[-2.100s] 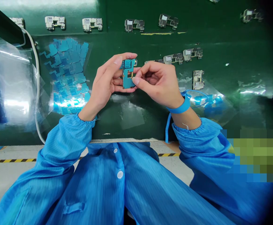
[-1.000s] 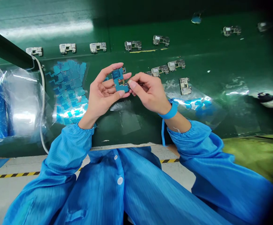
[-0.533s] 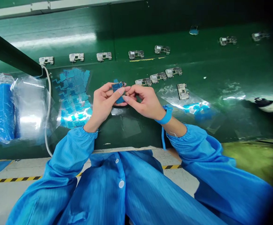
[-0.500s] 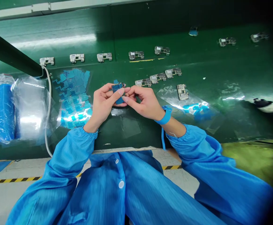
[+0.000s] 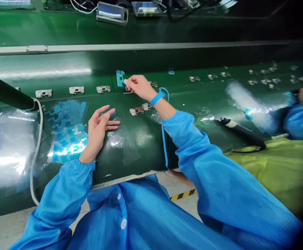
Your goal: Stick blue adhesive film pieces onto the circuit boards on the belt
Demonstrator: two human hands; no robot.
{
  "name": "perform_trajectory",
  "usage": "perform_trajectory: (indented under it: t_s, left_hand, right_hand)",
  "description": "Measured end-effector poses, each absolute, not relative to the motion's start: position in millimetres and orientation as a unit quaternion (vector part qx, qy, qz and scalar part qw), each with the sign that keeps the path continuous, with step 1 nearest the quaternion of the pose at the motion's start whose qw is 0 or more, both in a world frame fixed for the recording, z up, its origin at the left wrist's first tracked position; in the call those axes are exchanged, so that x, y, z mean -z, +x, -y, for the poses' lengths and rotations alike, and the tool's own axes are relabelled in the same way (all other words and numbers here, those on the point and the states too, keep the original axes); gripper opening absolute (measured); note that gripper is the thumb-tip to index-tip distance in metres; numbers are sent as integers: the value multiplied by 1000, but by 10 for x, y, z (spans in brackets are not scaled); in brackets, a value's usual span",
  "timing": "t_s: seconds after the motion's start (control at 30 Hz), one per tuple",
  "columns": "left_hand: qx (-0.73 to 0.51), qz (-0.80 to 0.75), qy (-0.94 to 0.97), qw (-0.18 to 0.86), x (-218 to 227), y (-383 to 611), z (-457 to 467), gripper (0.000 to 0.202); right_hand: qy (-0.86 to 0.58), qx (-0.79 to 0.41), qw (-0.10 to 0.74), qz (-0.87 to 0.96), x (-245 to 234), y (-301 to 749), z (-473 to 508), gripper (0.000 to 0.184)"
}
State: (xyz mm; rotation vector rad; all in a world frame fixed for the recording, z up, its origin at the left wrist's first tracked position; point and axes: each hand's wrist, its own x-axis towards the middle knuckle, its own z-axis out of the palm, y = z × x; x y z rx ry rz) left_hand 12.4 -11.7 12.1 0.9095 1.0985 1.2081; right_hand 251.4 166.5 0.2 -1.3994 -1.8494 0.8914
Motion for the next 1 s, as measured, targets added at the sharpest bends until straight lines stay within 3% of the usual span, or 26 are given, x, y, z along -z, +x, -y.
perform_trajectory:
  t_s: [0.07, 0.13, 0.2, 0.4, 0.5, 0.57, 0.63, 0.73, 0.8, 0.9, 1.0]
  left_hand:
    - [-516, -475, 404, 587, -116, 97, 105, 48]
    - [-512, -480, 411, 582, -110, 84, 95, 43]
    - [-507, -485, 412, 582, -112, 84, 88, 38]
    - [-499, -479, 424, 584, -112, 85, 96, 33]
    - [-485, -469, 442, 591, -49, 88, 95, 43]
    - [-489, -449, 464, 586, -4, 111, 93, 64]
    - [-521, -416, 481, 569, 11, 142, 95, 78]
    - [-594, -373, 471, 535, -42, 160, 100, 59]
    - [-636, -377, 442, 508, -95, 132, 80, 51]
    - [-670, -422, 374, 482, -141, 31, 4, 48]
    - [-657, -461, 328, 498, -154, -76, -73, 47]
  right_hand:
    - [-588, -227, 225, 743, -24, 2642, -2004, 24]
    - [-598, -181, 128, 770, -31, 2722, -2177, 37]
    - [-586, -179, 92, 785, -37, 2759, -2229, 41]
    - [-543, -230, 190, 785, -196, 2660, -2054, 26]
    - [-467, -345, 383, 718, -295, 2378, -1653, 29]
    - [-397, -490, 486, 605, -309, 2109, -1263, 39]
    - [-364, -587, 486, 535, -280, 1855, -857, 41]
    - [-339, -644, 403, 555, -216, 1693, -413, 43]
    - [-352, -562, 352, 661, -171, 1778, -310, 45]
    - [-403, -324, 281, 809, -78, 2039, -413, 53]
    - [-415, -208, 174, 869, 25, 2186, -601, 61]
